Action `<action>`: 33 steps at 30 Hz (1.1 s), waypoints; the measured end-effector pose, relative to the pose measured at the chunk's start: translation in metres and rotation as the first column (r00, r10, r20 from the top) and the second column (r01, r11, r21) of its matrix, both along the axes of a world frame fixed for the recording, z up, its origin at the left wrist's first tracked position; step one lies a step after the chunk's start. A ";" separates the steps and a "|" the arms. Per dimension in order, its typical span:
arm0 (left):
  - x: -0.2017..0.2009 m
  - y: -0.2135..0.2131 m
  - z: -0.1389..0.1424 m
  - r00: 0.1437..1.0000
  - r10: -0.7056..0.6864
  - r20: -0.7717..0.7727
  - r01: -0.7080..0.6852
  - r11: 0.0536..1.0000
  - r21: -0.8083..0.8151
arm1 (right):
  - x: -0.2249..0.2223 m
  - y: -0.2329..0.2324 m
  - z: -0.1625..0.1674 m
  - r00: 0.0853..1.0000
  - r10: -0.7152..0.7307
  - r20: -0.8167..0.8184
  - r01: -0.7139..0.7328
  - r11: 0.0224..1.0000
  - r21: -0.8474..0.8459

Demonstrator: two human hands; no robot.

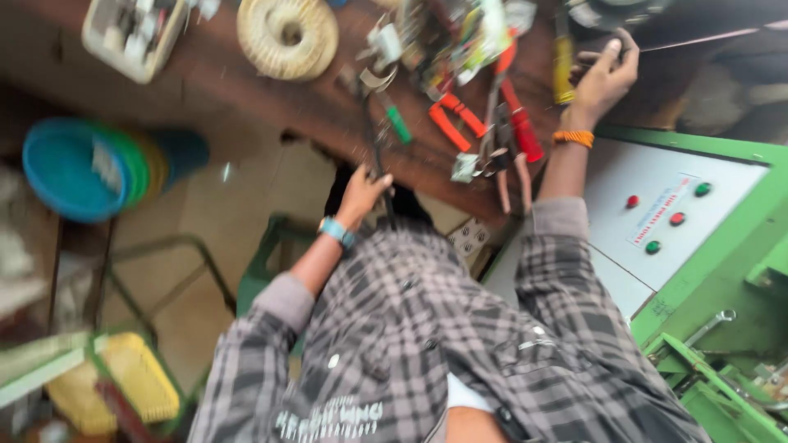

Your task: The person works on a motor housing at a workbench, using a screwdriver to loosen screws around the circular motor cover, removing small screws and placing them in a parts tray, then using a brush and pliers to clean and handle components as the motor assembly is taken apart.

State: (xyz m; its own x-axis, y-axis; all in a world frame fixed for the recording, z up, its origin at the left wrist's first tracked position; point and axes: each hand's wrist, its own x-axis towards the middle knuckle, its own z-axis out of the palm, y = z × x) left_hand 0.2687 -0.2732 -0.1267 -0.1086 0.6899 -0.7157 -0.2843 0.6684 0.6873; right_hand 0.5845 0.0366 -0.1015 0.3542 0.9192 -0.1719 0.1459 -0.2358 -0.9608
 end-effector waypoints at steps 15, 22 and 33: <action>-0.022 -0.009 0.017 0.942 0.179 -0.284 -0.071 0.933 0.352 | -0.063 -0.015 0.004 0.644 0.380 0.664 -0.639 0.744 0.194; -0.036 0.011 0.005 0.838 0.289 -0.463 -0.106 0.918 0.382 | -0.018 -0.035 0.090 0.897 0.178 0.405 -0.323 0.889 0.325; -0.067 0.081 0.005 0.639 0.332 -0.693 0.086 0.865 0.494 | 0.066 -0.101 0.174 0.843 0.250 0.476 -0.433 0.841 0.324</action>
State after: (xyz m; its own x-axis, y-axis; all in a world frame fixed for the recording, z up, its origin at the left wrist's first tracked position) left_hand 0.2013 -0.1927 -0.1215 -0.5574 0.8293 0.0402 0.4007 0.2263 0.8878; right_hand 0.6507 -0.0642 0.0726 -0.0441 0.9444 0.3258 0.5322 0.2982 -0.7924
